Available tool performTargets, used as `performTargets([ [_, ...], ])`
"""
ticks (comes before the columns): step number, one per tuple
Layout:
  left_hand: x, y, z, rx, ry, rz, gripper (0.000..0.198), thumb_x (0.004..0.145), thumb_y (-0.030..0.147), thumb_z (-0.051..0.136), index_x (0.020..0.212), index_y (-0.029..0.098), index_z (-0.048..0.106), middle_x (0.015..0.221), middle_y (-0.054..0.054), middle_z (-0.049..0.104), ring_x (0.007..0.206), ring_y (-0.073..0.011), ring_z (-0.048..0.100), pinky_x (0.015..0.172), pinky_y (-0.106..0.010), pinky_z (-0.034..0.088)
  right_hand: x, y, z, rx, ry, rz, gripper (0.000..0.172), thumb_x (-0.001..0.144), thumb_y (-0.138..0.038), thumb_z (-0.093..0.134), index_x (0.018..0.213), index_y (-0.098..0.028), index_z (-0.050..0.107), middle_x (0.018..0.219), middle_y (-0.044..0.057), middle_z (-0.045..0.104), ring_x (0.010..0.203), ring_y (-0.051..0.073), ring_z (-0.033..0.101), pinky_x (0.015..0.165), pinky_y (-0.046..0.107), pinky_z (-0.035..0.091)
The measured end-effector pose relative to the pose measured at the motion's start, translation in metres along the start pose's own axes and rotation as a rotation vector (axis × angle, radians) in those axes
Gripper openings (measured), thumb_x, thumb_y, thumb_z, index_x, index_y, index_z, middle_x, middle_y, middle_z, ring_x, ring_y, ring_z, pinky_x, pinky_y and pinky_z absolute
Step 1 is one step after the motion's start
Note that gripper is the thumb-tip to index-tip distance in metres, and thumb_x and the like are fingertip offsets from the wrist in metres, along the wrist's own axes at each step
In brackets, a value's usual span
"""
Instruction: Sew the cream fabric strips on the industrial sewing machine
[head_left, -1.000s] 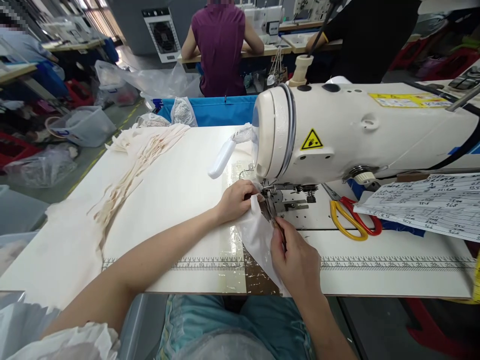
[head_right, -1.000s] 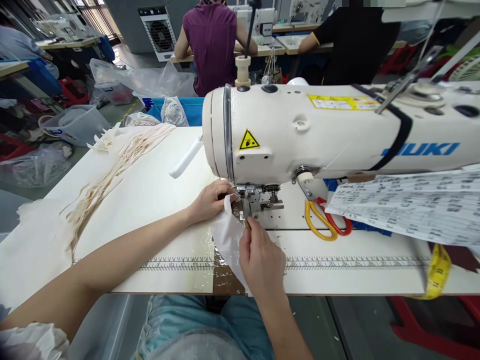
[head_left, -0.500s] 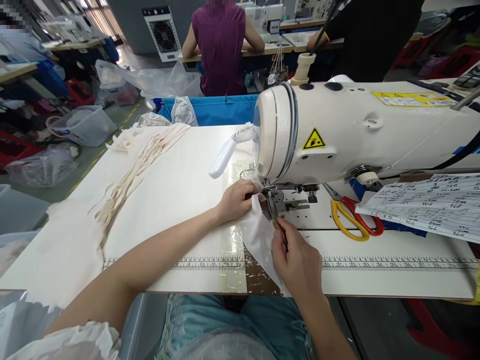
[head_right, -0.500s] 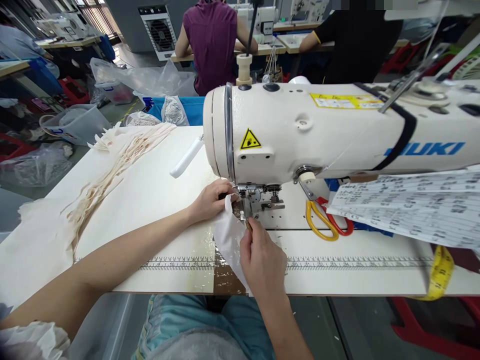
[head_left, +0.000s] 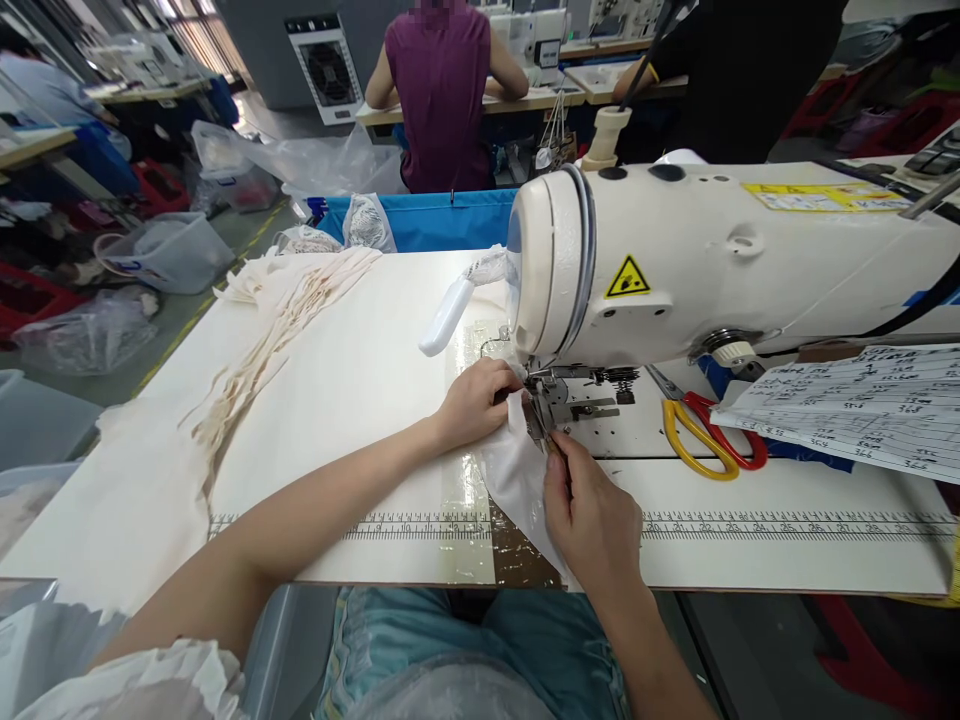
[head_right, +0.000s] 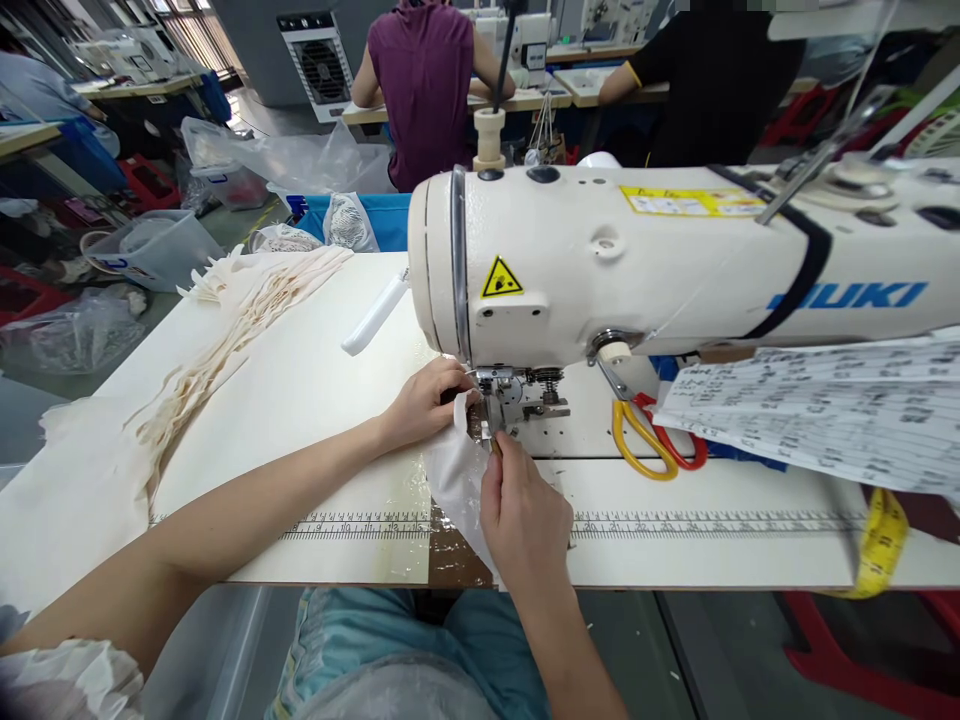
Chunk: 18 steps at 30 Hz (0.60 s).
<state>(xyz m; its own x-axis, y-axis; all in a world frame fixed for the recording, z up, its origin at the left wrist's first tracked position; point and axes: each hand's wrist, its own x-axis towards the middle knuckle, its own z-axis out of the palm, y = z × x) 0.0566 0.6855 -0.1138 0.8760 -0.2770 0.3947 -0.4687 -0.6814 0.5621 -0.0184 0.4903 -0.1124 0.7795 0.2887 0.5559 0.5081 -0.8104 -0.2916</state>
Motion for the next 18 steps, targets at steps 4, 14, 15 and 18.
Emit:
performTargets([
  [4, -0.0002, 0.0071, 0.0013, 0.105, 0.015, 0.063, 0.010, 0.091, 0.023, 0.052, 0.086, 0.018, 0.058, 0.086, -0.006, 0.062, 0.080, -0.0196, 0.053, 0.072, -0.033, 0.045, -0.0001, -0.0011, 0.0007, -0.006, 0.012, -0.005, 0.033, 0.103, -0.022, 0.037, 0.113, -0.007, 0.065, 0.099, 0.011, 0.077, 0.059, 0.015, 0.070, 0.044, 0.024, 0.045],
  [14, -0.0010, 0.0034, 0.0022, 0.106, 0.038, 0.084, 0.010, 0.085, 0.011, 0.048, 0.084, 0.020, 0.053, 0.084, -0.005, 0.061, 0.081, -0.0195, 0.054, 0.076, -0.034, 0.047, 0.0001, -0.0010, -0.0004, -0.029, 0.017, 0.005, 0.038, 0.104, -0.024, 0.031, 0.115, -0.009, 0.065, 0.099, 0.010, 0.077, 0.065, 0.016, 0.072, 0.048, 0.024, 0.048],
  [15, -0.0010, 0.0035, 0.0012, 0.084, 0.033, 0.067, 0.010, 0.086, 0.012, 0.048, 0.082, 0.020, 0.053, 0.084, -0.004, 0.061, 0.081, -0.0188, 0.054, 0.076, -0.034, 0.048, -0.0001, -0.0007, -0.0003, -0.029, 0.018, 0.008, 0.037, 0.104, -0.023, 0.032, 0.115, -0.010, 0.065, 0.099, 0.010, 0.077, 0.066, 0.016, 0.072, 0.049, 0.024, 0.048],
  [18, -0.0008, 0.0048, -0.0011, 0.054, 0.034, 0.026, 0.011, 0.088, 0.014, 0.050, 0.079, 0.020, 0.053, 0.083, -0.002, 0.062, 0.080, -0.0174, 0.055, 0.076, -0.033, 0.048, -0.0003, -0.0005, 0.0004, -0.029, 0.013, 0.020, 0.037, 0.103, -0.023, 0.033, 0.113, -0.010, 0.066, 0.097, 0.010, 0.077, 0.062, 0.016, 0.070, 0.047, 0.025, 0.046],
])
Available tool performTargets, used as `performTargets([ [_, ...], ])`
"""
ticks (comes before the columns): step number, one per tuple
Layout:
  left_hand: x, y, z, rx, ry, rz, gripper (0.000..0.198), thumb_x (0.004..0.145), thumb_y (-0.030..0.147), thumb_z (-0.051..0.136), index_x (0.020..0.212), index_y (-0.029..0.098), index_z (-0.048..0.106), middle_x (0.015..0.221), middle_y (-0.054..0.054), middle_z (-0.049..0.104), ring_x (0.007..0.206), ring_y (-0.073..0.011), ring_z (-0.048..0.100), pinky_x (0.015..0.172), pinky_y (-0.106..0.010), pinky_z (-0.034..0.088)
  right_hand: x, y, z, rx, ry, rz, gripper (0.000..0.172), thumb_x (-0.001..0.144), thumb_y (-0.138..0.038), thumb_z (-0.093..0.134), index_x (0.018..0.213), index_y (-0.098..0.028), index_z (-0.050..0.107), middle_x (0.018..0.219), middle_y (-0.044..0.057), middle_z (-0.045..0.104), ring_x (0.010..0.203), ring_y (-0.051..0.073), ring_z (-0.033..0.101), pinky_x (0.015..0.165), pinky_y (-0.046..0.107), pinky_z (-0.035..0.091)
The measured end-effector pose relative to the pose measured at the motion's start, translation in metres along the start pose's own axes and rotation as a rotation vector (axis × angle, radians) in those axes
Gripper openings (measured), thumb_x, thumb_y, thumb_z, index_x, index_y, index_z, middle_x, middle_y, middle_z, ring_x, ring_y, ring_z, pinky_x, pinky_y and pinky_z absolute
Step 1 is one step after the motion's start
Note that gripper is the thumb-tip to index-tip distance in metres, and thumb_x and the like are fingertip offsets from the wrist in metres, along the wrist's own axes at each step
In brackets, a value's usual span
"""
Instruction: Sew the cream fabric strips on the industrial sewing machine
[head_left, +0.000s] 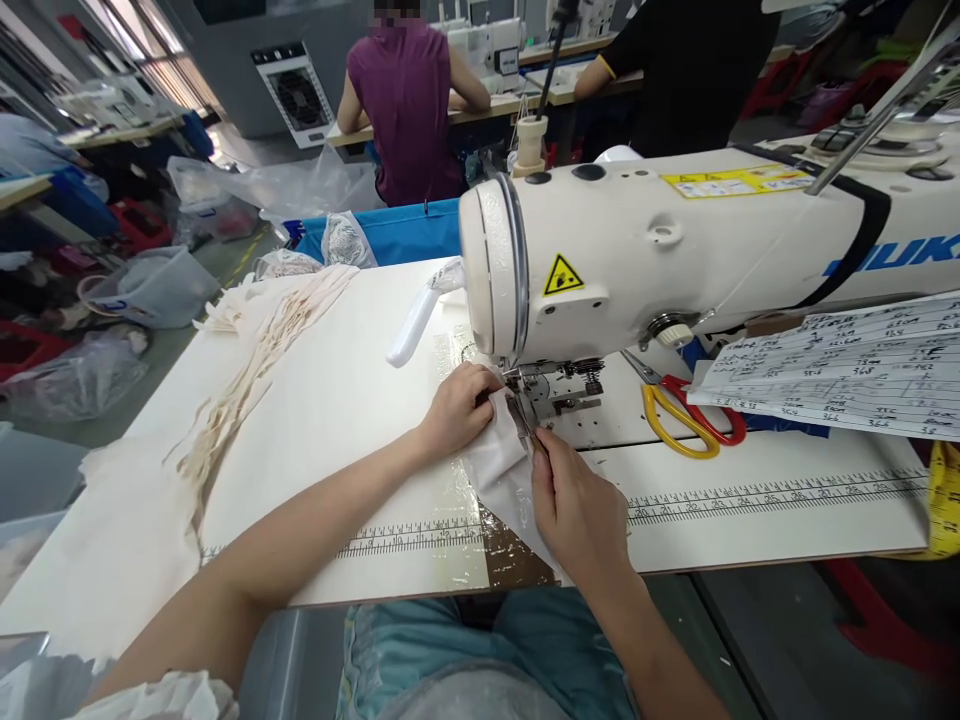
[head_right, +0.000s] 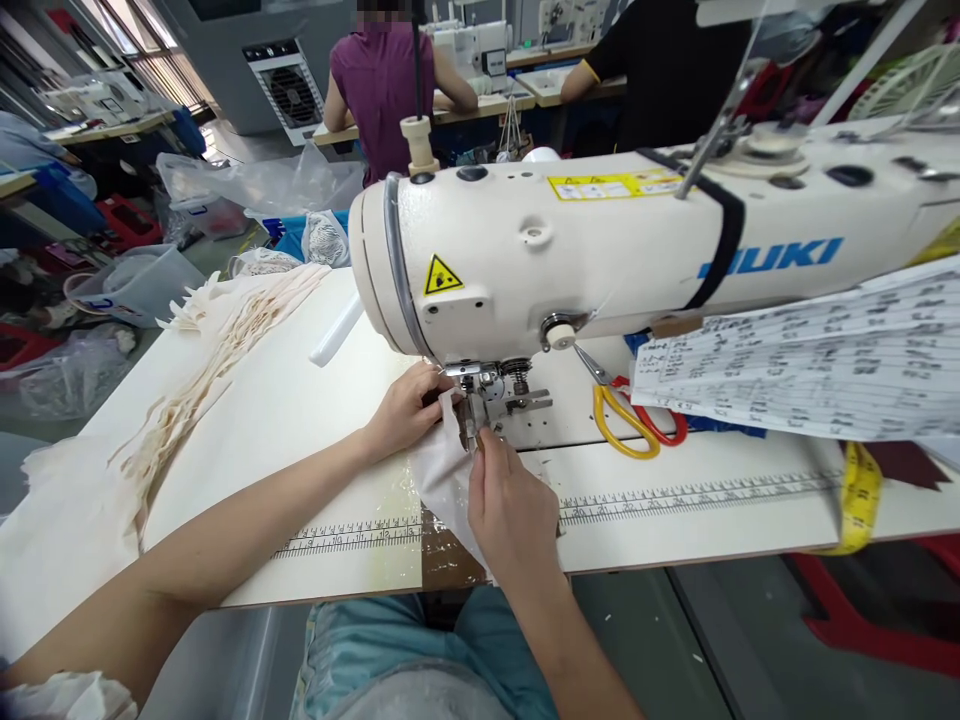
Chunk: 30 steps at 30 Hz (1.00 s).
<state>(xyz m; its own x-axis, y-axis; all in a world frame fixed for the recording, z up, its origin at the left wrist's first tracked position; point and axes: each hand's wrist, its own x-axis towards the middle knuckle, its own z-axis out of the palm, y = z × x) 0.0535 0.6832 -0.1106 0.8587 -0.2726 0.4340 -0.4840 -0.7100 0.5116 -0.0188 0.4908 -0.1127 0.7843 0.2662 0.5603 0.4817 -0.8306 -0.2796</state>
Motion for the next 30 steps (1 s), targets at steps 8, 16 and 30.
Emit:
performTargets([
  [8, -0.002, -0.001, 0.001, 0.116, 0.007, 0.191, 0.020, 0.080, 0.003, 0.048, 0.086, 0.018, 0.060, 0.091, -0.007, 0.065, 0.090, -0.0207, 0.057, 0.076, -0.034, 0.051, 0.003, -0.004, 0.001, -0.056, -0.038, 0.025, 0.038, 0.104, -0.023, 0.031, 0.115, -0.011, 0.065, 0.097, 0.010, 0.077, 0.056, 0.015, 0.068, 0.043, 0.026, 0.040],
  [16, -0.003, 0.012, -0.019, 0.130, -0.244, 0.323, 0.032, 0.085, 0.004, 0.043, 0.103, 0.014, 0.068, 0.109, -0.012, 0.062, 0.103, -0.0228, 0.057, 0.088, -0.040, 0.056, -0.042, -0.011, -0.038, 0.231, -0.154, 0.161, 0.026, 0.101, -0.030, 0.037, 0.107, -0.017, 0.060, 0.088, 0.007, 0.077, 0.064, 0.020, 0.073, 0.045, 0.024, 0.052],
  [30, -0.033, 0.038, -0.005, 0.292, -0.198, 0.228, 0.039, 0.092, 0.015, 0.038, 0.125, 0.004, 0.057, 0.129, -0.019, 0.058, 0.122, -0.0288, 0.052, 0.104, -0.046, 0.050, -0.067, 0.001, -0.070, 0.168, -0.197, 0.157, 0.026, 0.103, -0.041, 0.036, 0.100, -0.021, 0.052, 0.074, 0.005, 0.074, 0.050, 0.017, 0.070, 0.037, 0.019, 0.047],
])
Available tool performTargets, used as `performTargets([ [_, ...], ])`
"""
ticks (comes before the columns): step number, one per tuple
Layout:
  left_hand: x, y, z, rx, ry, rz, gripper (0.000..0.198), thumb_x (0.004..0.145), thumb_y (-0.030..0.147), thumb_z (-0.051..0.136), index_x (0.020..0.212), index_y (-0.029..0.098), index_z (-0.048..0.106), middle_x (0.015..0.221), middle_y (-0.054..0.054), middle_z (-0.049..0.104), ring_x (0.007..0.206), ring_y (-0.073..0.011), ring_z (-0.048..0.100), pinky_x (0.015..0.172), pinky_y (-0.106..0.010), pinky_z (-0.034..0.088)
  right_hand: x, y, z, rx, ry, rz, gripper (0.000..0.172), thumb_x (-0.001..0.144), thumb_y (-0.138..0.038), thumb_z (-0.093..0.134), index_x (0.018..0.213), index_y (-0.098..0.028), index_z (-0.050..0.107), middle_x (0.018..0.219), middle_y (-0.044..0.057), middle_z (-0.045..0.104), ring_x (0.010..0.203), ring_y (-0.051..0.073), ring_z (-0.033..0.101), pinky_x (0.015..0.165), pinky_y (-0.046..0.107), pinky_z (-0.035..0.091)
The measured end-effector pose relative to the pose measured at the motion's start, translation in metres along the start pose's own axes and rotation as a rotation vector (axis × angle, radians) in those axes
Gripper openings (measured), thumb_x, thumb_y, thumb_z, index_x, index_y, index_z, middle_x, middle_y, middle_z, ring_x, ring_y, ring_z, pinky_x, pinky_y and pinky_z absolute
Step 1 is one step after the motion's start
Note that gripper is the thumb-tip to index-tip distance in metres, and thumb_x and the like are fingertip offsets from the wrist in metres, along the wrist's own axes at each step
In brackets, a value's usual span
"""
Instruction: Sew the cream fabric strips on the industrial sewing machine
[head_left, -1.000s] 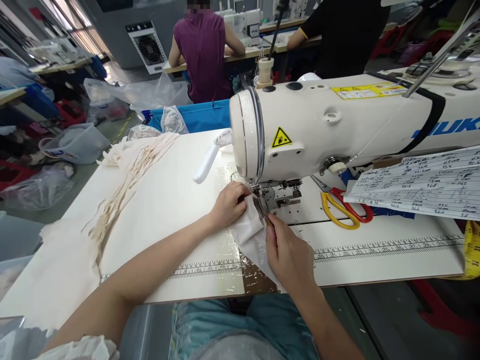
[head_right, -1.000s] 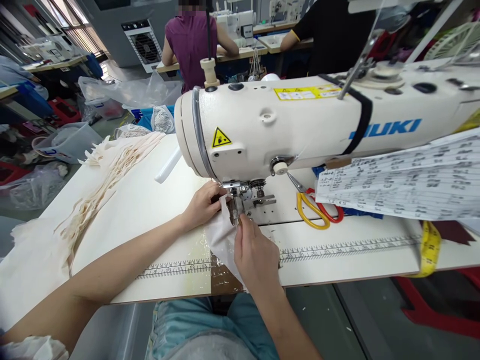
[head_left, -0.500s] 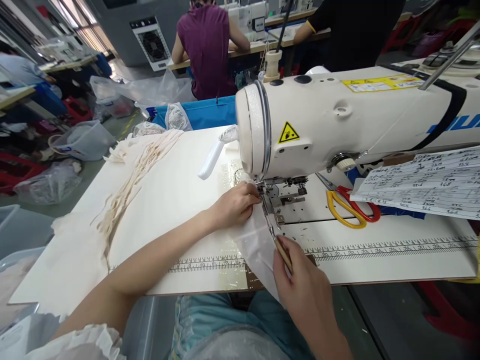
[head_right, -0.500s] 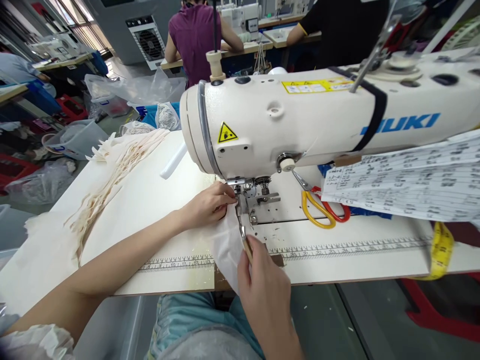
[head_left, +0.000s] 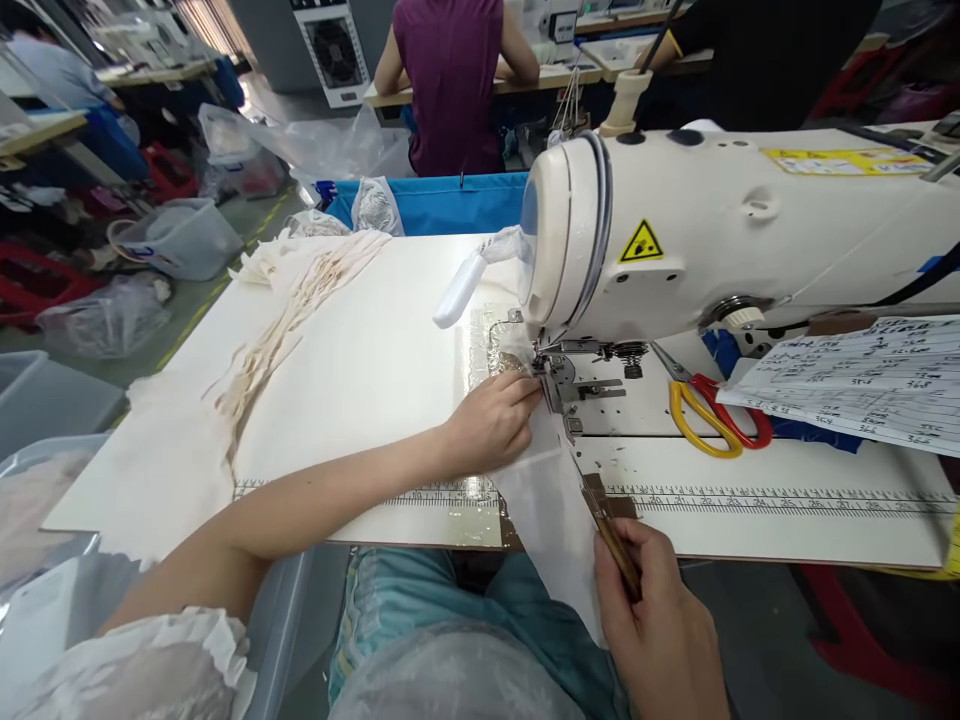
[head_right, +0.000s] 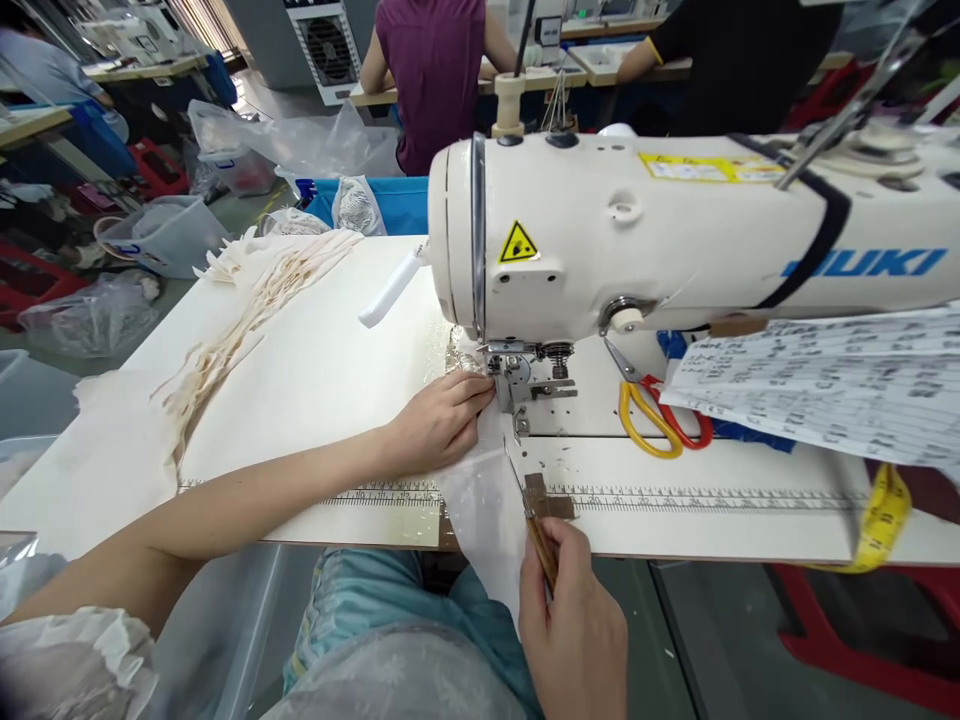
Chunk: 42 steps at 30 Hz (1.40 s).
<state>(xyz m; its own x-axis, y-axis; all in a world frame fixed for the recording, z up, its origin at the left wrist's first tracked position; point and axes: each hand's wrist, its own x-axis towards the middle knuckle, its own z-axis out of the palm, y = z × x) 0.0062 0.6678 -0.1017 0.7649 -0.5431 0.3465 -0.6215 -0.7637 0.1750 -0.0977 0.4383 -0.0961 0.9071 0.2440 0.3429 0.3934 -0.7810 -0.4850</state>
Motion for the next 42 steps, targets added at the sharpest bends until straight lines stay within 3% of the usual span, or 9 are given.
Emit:
performTargets([
  [6, -0.006, -0.006, -0.001, -0.034, -0.006, 0.034, 0.042, 0.092, 0.018, 0.041, 0.128, 0.004, 0.058, 0.133, -0.018, 0.059, 0.128, -0.0289, 0.052, 0.108, -0.046, 0.047, -0.001, 0.001, 0.005, -0.052, -0.017, -0.158, 0.023, 0.103, -0.025, 0.034, 0.110, -0.017, 0.054, 0.088, 0.008, 0.075, 0.068, 0.016, 0.074, 0.052, 0.020, 0.055],
  [17, -0.003, 0.005, -0.004, 0.111, -0.052, 0.017, 0.046, 0.097, 0.023, 0.035, 0.130, -0.002, 0.056, 0.136, -0.021, 0.055, 0.131, -0.0316, 0.048, 0.107, -0.046, 0.046, 0.013, -0.001, 0.004, -0.059, -0.083, -0.151, 0.024, 0.100, -0.021, 0.035, 0.111, -0.015, 0.056, 0.088, 0.007, 0.071, 0.065, 0.015, 0.071, 0.045, 0.020, 0.051],
  [29, -0.007, 0.017, -0.007, 0.171, -0.112, 0.000, 0.050, 0.098, 0.027, 0.035, 0.135, -0.002, 0.051, 0.142, -0.022, 0.051, 0.135, -0.0330, 0.043, 0.113, -0.046, 0.036, 0.028, -0.003, 0.006, -0.072, -0.032, -0.174, 0.024, 0.100, -0.020, 0.036, 0.109, -0.014, 0.057, 0.091, 0.008, 0.071, 0.074, 0.017, 0.072, 0.051, 0.020, 0.053],
  [37, -0.009, 0.021, -0.010, 0.136, -0.120, 0.001, 0.049, 0.096, 0.026, 0.039, 0.134, -0.003, 0.052, 0.141, -0.022, 0.051, 0.136, -0.0323, 0.042, 0.113, -0.046, 0.036, 0.036, -0.005, 0.012, -0.039, -0.015, -0.197, 0.022, 0.099, -0.018, 0.037, 0.110, -0.014, 0.056, 0.092, 0.007, 0.071, 0.077, 0.017, 0.072, 0.057, 0.021, 0.055],
  [42, -0.009, 0.021, -0.012, 0.126, -0.090, 0.022, 0.047, 0.096, 0.025, 0.039, 0.130, -0.001, 0.056, 0.138, -0.021, 0.055, 0.132, -0.0313, 0.047, 0.112, -0.046, 0.037, 0.042, -0.004, 0.015, -0.063, -0.006, -0.215, 0.024, 0.100, -0.019, 0.036, 0.110, -0.013, 0.057, 0.091, 0.008, 0.072, 0.068, 0.016, 0.071, 0.048, 0.021, 0.052],
])
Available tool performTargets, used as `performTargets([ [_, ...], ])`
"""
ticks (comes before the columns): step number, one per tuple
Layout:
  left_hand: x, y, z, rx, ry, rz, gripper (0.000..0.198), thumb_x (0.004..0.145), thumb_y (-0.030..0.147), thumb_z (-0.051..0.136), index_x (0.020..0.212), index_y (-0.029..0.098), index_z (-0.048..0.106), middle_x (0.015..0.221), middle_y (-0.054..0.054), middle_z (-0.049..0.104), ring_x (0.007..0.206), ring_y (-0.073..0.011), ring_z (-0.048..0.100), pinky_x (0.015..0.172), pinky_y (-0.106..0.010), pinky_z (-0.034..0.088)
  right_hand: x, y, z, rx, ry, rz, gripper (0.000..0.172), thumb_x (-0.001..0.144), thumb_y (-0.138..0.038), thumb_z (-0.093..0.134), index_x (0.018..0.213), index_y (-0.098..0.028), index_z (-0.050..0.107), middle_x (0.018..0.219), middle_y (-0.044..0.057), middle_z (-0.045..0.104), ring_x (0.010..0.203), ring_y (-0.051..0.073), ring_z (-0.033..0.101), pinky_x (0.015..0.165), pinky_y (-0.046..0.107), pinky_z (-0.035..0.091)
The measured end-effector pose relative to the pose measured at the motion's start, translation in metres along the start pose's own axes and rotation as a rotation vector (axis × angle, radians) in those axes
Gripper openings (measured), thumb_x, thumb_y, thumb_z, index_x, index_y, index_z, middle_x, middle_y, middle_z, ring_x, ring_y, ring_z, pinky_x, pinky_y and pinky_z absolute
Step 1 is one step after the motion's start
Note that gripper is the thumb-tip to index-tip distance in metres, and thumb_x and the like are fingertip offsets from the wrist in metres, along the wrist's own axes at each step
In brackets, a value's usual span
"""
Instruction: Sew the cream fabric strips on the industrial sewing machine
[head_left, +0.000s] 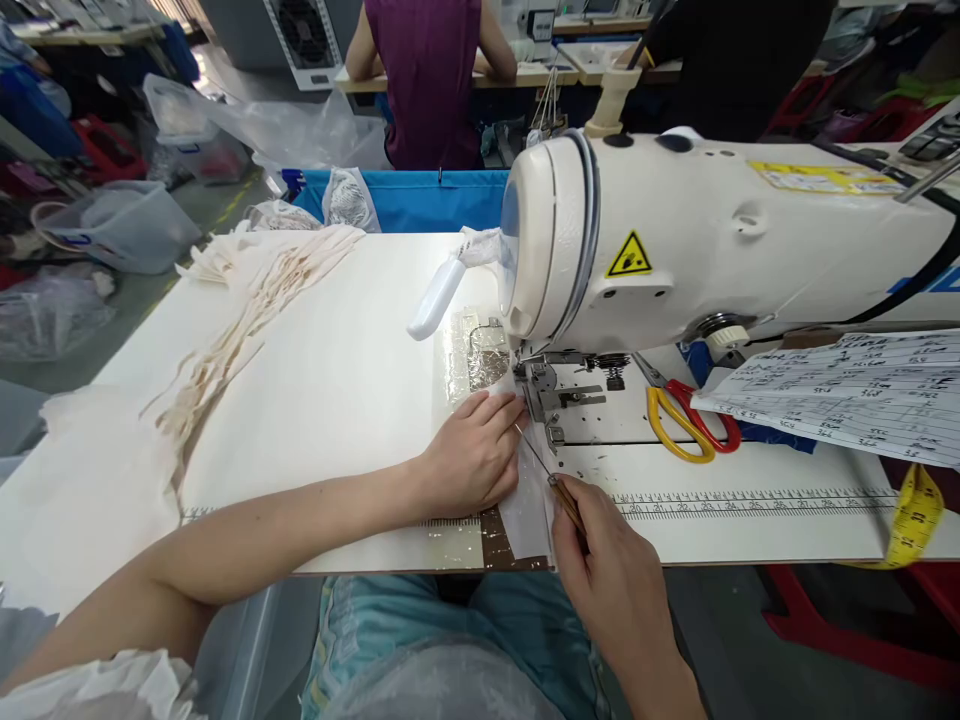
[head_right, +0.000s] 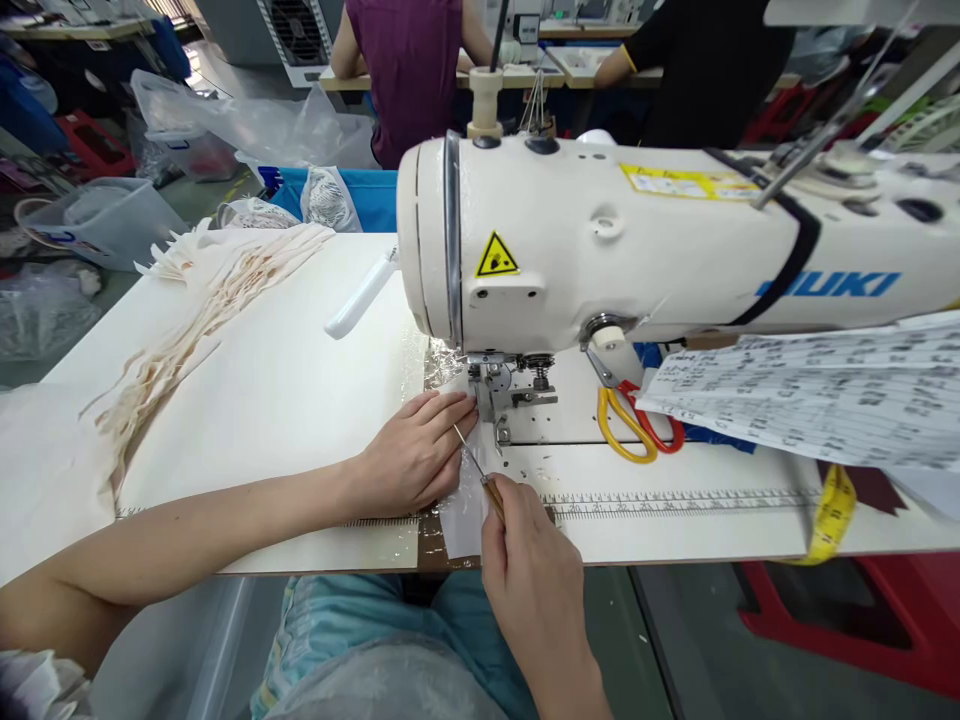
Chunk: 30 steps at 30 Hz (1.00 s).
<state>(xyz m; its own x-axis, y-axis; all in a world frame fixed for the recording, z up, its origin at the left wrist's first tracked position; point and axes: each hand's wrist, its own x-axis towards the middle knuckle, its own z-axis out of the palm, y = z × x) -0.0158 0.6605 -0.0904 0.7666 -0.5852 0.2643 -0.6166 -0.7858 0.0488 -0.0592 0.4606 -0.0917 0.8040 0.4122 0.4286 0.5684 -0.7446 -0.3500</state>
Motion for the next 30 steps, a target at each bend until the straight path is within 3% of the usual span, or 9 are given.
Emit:
performTargets([
  [8, 0.002, -0.010, 0.005, 0.019, 0.030, 0.000, 0.037, 0.094, 0.025, 0.044, 0.118, 0.005, 0.064, 0.136, -0.019, 0.056, 0.132, -0.0315, 0.045, 0.112, -0.047, 0.035, 0.013, 0.001, 0.008, -0.030, 0.037, -0.015, 0.025, 0.098, -0.016, 0.035, 0.107, -0.014, 0.057, 0.087, 0.007, 0.073, 0.066, 0.018, 0.071, 0.047, 0.023, 0.052],
  [16, 0.009, -0.017, 0.003, 0.053, -0.005, -0.114, 0.042, 0.092, 0.026, 0.050, 0.128, 0.006, 0.058, 0.122, -0.019, 0.057, 0.119, -0.0323, 0.048, 0.101, -0.046, 0.042, 0.025, -0.001, 0.018, -0.024, 0.058, 0.017, 0.028, 0.097, -0.020, 0.034, 0.104, -0.015, 0.060, 0.092, 0.010, 0.076, 0.067, 0.019, 0.073, 0.047, 0.024, 0.051],
  [23, 0.009, -0.028, 0.002, 0.154, -0.007, -0.098, 0.036, 0.094, 0.012, 0.044, 0.127, 0.008, 0.058, 0.130, -0.015, 0.058, 0.131, -0.0289, 0.043, 0.112, -0.046, 0.032, 0.017, -0.003, 0.022, 0.095, 0.030, 0.122, 0.026, 0.099, -0.027, 0.039, 0.106, -0.016, 0.062, 0.089, 0.008, 0.076, 0.067, 0.020, 0.072, 0.051, 0.025, 0.052],
  [30, 0.006, -0.012, 0.007, 0.072, 0.034, -0.015, 0.037, 0.095, 0.029, 0.044, 0.113, 0.004, 0.065, 0.132, -0.018, 0.058, 0.128, -0.0315, 0.048, 0.109, -0.045, 0.037, 0.007, -0.003, 0.020, 0.170, -0.024, 0.188, 0.026, 0.100, -0.030, 0.040, 0.108, -0.017, 0.061, 0.084, 0.007, 0.074, 0.059, 0.018, 0.068, 0.042, 0.023, 0.044],
])
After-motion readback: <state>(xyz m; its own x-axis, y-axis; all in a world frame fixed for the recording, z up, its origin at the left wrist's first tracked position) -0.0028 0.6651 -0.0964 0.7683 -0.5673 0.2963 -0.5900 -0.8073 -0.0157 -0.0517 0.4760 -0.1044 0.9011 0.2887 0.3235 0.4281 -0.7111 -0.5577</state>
